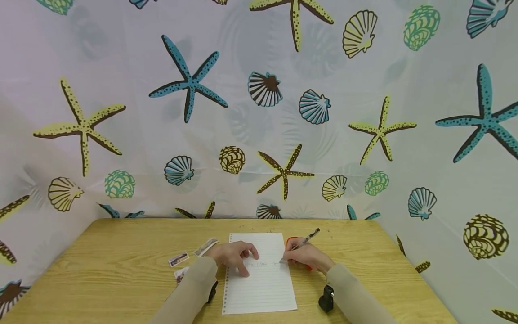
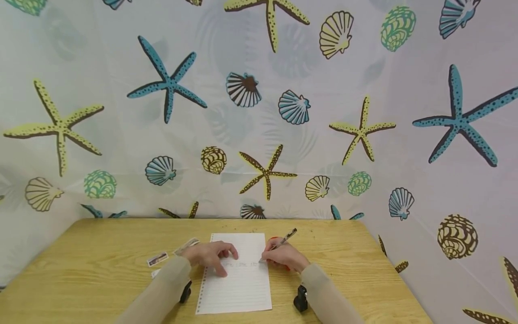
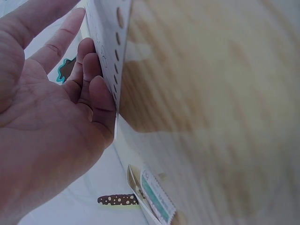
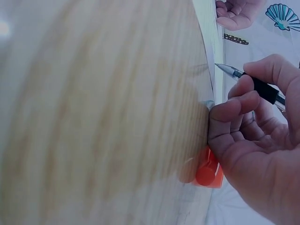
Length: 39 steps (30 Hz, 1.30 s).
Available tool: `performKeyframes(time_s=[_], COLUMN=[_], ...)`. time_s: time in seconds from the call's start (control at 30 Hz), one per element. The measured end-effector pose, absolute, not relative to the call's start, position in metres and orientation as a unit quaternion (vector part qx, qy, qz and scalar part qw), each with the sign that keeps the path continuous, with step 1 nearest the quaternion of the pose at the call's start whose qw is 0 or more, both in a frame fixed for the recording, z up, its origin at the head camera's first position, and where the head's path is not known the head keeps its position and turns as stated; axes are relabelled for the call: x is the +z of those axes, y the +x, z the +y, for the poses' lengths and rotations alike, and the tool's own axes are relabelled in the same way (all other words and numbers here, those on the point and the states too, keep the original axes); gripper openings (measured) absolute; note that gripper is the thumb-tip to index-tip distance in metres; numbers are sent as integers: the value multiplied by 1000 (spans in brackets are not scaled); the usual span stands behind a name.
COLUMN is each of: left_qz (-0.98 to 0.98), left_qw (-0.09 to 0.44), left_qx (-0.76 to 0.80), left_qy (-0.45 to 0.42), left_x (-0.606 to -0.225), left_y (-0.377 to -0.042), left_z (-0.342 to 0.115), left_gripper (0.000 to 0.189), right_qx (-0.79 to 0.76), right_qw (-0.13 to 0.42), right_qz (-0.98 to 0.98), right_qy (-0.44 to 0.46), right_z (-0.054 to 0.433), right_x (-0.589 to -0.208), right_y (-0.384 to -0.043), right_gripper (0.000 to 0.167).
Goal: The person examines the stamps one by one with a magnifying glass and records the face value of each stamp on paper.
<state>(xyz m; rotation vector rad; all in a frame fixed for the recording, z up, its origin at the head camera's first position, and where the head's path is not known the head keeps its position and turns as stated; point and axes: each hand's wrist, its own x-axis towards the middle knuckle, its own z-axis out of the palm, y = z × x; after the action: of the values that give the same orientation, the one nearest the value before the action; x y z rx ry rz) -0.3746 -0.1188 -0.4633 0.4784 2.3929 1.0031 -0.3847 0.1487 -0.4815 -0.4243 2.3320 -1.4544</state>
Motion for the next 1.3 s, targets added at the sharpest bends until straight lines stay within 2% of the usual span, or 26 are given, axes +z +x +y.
performKeyframes(time_s=[0.5, 0.8, 1.3], left_qz=[879, 877, 879], left_qw=[252, 250, 248], left_qx=[367, 369, 365], left_qy=[168, 177, 180], left_x=[-463, -465, -463], left_y=[-374, -375, -375], left_z=[-119, -120, -118], left_gripper=[44, 44, 44], right_qx=[-517, -517, -507], right_qw=[173, 173, 175], right_qz=[824, 827, 829], right_qy=[-153, -138, -161], right_z=[148, 147, 148], right_x=[-477, -477, -479], right_y=[-381, -378, -383], right_gripper=[17, 13, 16])
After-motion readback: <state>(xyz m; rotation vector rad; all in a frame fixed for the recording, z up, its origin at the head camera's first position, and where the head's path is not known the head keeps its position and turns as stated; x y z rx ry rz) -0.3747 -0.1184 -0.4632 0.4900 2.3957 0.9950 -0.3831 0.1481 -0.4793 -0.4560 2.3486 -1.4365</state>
